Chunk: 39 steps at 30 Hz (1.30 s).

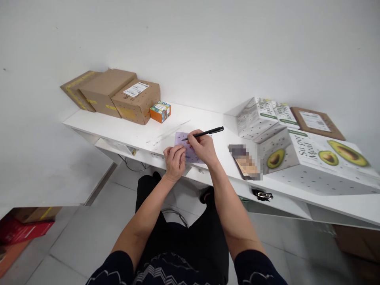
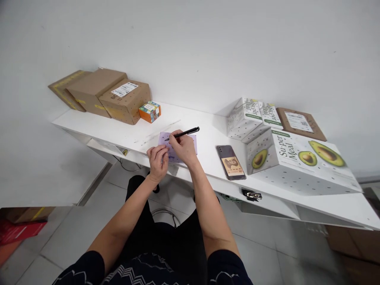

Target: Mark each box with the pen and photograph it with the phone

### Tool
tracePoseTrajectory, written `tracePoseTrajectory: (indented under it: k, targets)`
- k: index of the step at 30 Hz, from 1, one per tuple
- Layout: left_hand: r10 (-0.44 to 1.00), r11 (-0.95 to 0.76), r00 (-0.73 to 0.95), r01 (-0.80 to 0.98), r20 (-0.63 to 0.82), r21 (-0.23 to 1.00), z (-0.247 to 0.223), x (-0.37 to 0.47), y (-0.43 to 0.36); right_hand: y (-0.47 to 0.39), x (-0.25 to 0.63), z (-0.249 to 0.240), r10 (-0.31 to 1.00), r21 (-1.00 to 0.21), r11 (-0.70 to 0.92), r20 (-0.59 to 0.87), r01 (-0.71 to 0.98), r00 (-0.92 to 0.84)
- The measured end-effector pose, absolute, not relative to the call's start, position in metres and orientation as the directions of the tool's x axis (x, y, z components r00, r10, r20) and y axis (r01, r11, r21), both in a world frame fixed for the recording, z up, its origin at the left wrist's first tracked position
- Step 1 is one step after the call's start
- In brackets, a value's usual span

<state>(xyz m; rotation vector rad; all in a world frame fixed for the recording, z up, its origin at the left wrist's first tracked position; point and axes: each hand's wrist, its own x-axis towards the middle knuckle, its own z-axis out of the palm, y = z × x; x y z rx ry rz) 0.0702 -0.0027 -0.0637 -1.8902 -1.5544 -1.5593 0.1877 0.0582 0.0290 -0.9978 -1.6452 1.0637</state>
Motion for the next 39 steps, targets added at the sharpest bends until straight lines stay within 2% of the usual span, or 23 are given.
tracePoseTrajectory:
  k: [7, 20, 31, 35, 39]
  targets:
    - [0.586, -0.397, -0.139, 0.810, 0.798, 0.432, -0.0650, 0.0691, -0.0021, 0.0624, 0.1892, 0.0242, 0.905, -0.912, 0.362, 0.294, 0.194, -0.308]
    - [0.533, -0.406, -0.134, 0.826, 0.835, 0.391, -0.0641, 0.0697, -0.0017, 0.0647, 0.1889, 0.0212, 0.879, -0.860, 0.427, 0.321, 0.281, -0.351]
    - [0.552, -0.398, -0.139, 0.822, 0.822, 0.406, -0.0649, 0.0701, -0.0011, 0.0648, 0.1892, 0.0210, 0.881, -0.876, 0.410, 0.308, 0.255, -0.358]
    - [0.528, -0.415, -0.125, 0.825, 0.840, 0.384, -0.0639, 0.0697, -0.0010, 0.0620, 0.1874, 0.0220, 0.901, -0.913, 0.375, 0.317, 0.162, -0.297]
    - [0.565, -0.398, -0.129, 0.822, 0.815, 0.407, -0.0638, 0.0685, -0.0014, 0.0571, 0.1912, 0.0227, 0.926, -0.931, 0.365, 0.365, -0.017, -0.095]
